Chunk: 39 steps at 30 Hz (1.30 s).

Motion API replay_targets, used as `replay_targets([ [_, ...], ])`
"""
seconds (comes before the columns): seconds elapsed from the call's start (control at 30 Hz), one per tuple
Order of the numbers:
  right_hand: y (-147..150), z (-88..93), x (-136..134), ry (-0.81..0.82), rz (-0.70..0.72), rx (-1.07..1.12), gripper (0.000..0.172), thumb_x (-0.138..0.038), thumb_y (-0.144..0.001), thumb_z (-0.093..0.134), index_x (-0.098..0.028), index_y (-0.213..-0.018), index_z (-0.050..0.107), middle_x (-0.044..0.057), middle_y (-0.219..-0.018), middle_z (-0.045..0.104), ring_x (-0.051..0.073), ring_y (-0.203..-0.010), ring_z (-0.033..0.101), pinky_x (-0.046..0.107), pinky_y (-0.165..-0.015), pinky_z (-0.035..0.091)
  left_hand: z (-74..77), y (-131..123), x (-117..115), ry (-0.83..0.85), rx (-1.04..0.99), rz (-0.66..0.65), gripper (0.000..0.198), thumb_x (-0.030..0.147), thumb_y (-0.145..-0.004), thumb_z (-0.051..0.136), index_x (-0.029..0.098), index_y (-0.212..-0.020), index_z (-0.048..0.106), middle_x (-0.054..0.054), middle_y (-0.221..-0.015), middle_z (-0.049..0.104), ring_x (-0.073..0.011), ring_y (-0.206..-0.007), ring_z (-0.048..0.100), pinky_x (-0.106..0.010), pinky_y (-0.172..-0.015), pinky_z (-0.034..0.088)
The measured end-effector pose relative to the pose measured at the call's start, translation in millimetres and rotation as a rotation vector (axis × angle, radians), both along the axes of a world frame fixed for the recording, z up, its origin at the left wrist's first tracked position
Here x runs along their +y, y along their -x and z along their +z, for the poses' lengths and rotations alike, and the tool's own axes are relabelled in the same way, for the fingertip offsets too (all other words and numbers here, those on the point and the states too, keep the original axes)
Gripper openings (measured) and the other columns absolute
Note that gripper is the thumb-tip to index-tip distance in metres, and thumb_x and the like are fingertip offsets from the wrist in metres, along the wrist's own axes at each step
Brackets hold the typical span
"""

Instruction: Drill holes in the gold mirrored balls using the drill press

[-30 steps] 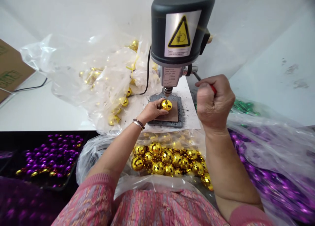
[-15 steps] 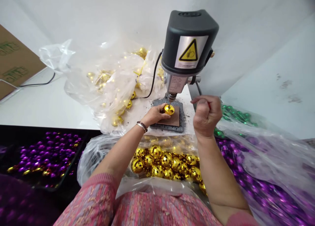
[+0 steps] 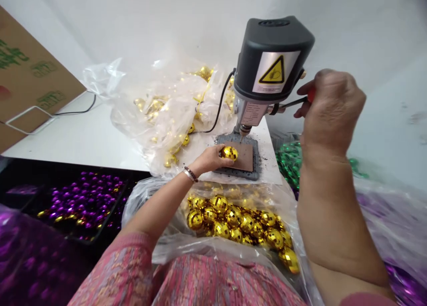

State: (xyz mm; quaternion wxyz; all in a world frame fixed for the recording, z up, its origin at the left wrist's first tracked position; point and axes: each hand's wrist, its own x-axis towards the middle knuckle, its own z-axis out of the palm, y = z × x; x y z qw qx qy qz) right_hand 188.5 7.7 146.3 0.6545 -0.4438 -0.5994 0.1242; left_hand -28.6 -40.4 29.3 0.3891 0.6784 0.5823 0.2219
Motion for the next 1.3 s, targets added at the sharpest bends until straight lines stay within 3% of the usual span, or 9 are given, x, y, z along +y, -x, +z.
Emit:
replay_targets([
  [0.1,5,-1.7,-9,0.037,-0.016,0.104,0.033,-0.033,-0.099,0.044,-0.014,-0.073,0.055,-0.005,-0.068,0.054,0.002,-0.063,0.049,0.018,-0.061,0.037,18.8,39,-29,0.176,0.084,-0.277,0.059,0.038,-0.069,0.084,0.020,-0.124,0.071,-0.005,-0.101,0.079,-0.0192,-0.085,0.070,-0.027,-0.077,0.052],
  [0.17,8,-3.6,-14,0.037,-0.013,0.104,0.033,-0.030,-0.099,0.043,-0.015,-0.072,0.051,-0.005,-0.069,0.055,0.002,-0.064,0.051,0.020,-0.063,0.037,26.0,67,-42,0.261,0.111,-0.322,0.072,0.040,-0.068,0.085,0.021,-0.134,0.066,-0.008,-0.112,0.078,-0.0200,-0.089,0.072,-0.028,-0.079,0.053],
  [0.27,9,-5.5,-17,0.028,-0.039,0.075,0.033,-0.027,-0.099,0.039,-0.015,-0.070,0.050,-0.004,-0.069,0.055,0.004,-0.064,0.052,0.024,-0.067,0.040,27.1,102,-45,0.135,0.299,-0.024,0.059,0.044,-0.085,0.070,0.017,-0.138,0.063,-0.014,-0.124,0.075,-0.0236,-0.098,0.072,-0.032,-0.085,0.055],
  [0.4,9,-7.4,-20,0.028,-0.051,0.059,0.034,-0.025,-0.099,0.035,-0.015,-0.071,0.050,-0.002,-0.070,0.056,0.006,-0.065,0.053,0.026,-0.069,0.041,20.4,123,-32,-0.089,0.728,0.419,0.051,0.023,-0.096,0.047,0.012,-0.146,0.054,-0.020,-0.141,0.065,-0.0309,-0.124,0.064,-0.040,-0.100,0.051],
  [0.5,10,-9.6,-21,0.014,-0.042,0.068,0.031,-0.025,-0.098,0.036,-0.016,-0.071,0.048,-0.001,-0.073,0.059,0.006,-0.065,0.053,0.026,-0.067,0.040,16.9,127,-24,-0.102,0.892,0.459,0.060,0.016,-0.094,0.045,0.015,-0.154,0.044,-0.019,-0.153,0.055,-0.0345,-0.130,0.060,-0.045,-0.102,0.051],
  [0.7,9,-14.9,-22,-0.008,-0.039,0.072,0.028,-0.033,-0.098,0.037,-0.017,-0.076,0.047,-0.001,-0.076,0.061,0.007,-0.067,0.055,0.027,-0.070,0.042,8.4,130,-9,0.098,1.006,0.354,0.045,0.035,-0.095,0.050,0.017,-0.134,0.062,-0.019,-0.136,0.067,-0.0359,-0.118,0.067,-0.042,-0.091,0.053],
  [0.97,10,-19.3,-25,-0.015,-0.029,0.093,0.029,-0.034,-0.096,0.040,-0.016,-0.075,0.049,-0.002,-0.072,0.055,0.007,-0.067,0.051,0.028,-0.071,0.042,-6.6,129,-4,-0.065,0.797,0.162,0.061,0.033,-0.082,0.067,0.018,-0.140,0.054,-0.015,-0.123,0.073,-0.0317,-0.110,0.070,-0.035,-0.087,0.052],
  [1.1,10,-20.6,-24,-0.038,-0.006,0.096,0.028,-0.032,-0.097,0.039,-0.017,-0.075,0.047,-0.002,-0.071,0.053,0.007,-0.064,0.048,0.027,-0.070,0.041,8.2,109,-17,-0.270,0.800,0.092,0.057,0.031,-0.087,0.064,0.015,-0.141,0.051,-0.020,-0.135,0.065,-0.0336,-0.120,0.065,-0.040,-0.094,0.051],
  [1.3,8,-20.2,-26,-0.023,0.024,0.070,0.027,-0.030,-0.099,0.039,-0.018,-0.075,0.044,-0.003,-0.072,0.049,0.006,-0.065,0.046,0.027,-0.074,0.044,37.0,82,-26,-0.339,0.602,0.082,0.066,0.029,-0.085,0.069,0.015,-0.146,0.047,-0.018,-0.135,0.062,-0.0301,-0.115,0.066,-0.041,-0.098,0.053],
])
